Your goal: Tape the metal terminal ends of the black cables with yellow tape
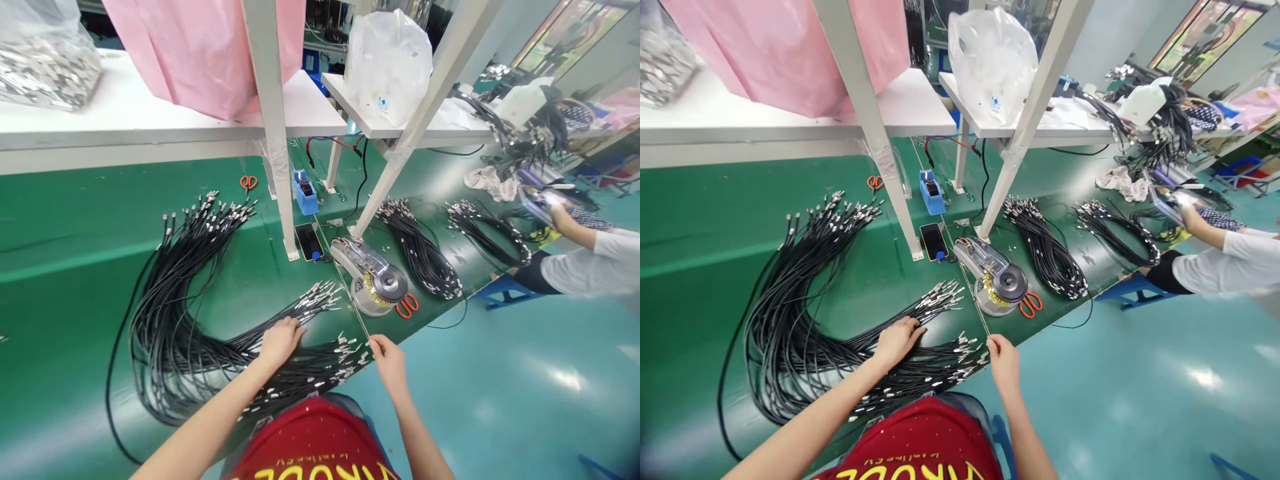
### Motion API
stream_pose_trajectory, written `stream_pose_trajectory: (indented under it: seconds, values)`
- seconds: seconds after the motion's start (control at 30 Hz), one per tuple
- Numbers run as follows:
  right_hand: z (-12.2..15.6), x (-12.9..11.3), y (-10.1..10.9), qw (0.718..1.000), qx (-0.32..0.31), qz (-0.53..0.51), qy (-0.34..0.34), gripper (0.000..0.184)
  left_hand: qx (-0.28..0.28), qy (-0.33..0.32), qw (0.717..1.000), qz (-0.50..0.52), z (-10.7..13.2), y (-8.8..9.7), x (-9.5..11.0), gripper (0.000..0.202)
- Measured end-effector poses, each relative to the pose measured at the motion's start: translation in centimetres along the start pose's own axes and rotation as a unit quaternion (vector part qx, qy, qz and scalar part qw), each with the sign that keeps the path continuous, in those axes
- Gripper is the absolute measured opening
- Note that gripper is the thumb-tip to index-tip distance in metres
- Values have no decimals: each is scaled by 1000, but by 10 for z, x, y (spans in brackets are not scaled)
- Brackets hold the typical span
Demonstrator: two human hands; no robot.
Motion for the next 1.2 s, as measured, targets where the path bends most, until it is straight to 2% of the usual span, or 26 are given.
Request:
stream_pose_trajectory:
  seconds: [0.13, 0.3, 0.4, 0.53, 0.67, 0.77, 0.83, 0.9, 1.03, 1.13, 1.2]
  values:
    - [9, 10, 13, 998, 2, -46, -29, 36, 9, 42, 999, 20, -11, -1, -6, 13]
    - [4, 22, 16, 994, -33, -96, -42, 35, -29, 43, 988, 149, -9, 7, -12, 21]
    - [-15, 21, 23, 992, -53, -116, -23, 33, -48, 45, 968, 241, -20, 4, 1, 40]
    - [-42, 16, 44, 987, -89, -126, 39, 29, -41, 56, 944, 321, -34, -4, 25, 67]
    - [-59, 28, 67, 981, -118, -142, 65, 26, -26, 37, 906, 420, -22, -9, 44, 66]
    - [-68, 40, 76, 981, -89, -165, 47, 28, -12, 34, 893, 449, -4, -8, 50, 58]
    - [-72, 40, 74, 975, -75, -208, 19, 32, -13, 64, 891, 449, 4, -7, 52, 61]
    - [-76, 31, 64, 956, -91, -277, -23, 39, -32, 80, 891, 446, 6, -6, 58, 63]
    - [-82, 6, 46, 924, -112, -359, -75, 51, -68, 11, 883, 465, 3, 3, 92, 46]
    - [-79, -2, 46, 920, -94, -372, -83, 53, -39, -32, 878, 477, 4, 12, 118, 43]
    - [-67, -6, 49, 919, -98, -375, -77, 50, -12, -34, 883, 468, 6, 15, 125, 47]
Point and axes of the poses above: each hand's wrist, its own z-axis away from the middle knuckle, its own y-axis out of the back of the hand, x = y × z, the point moved 4 cm from there along -z, towards the middle knuckle, and after that the axes turned 11 degrees about z, right-handed, at the moved point
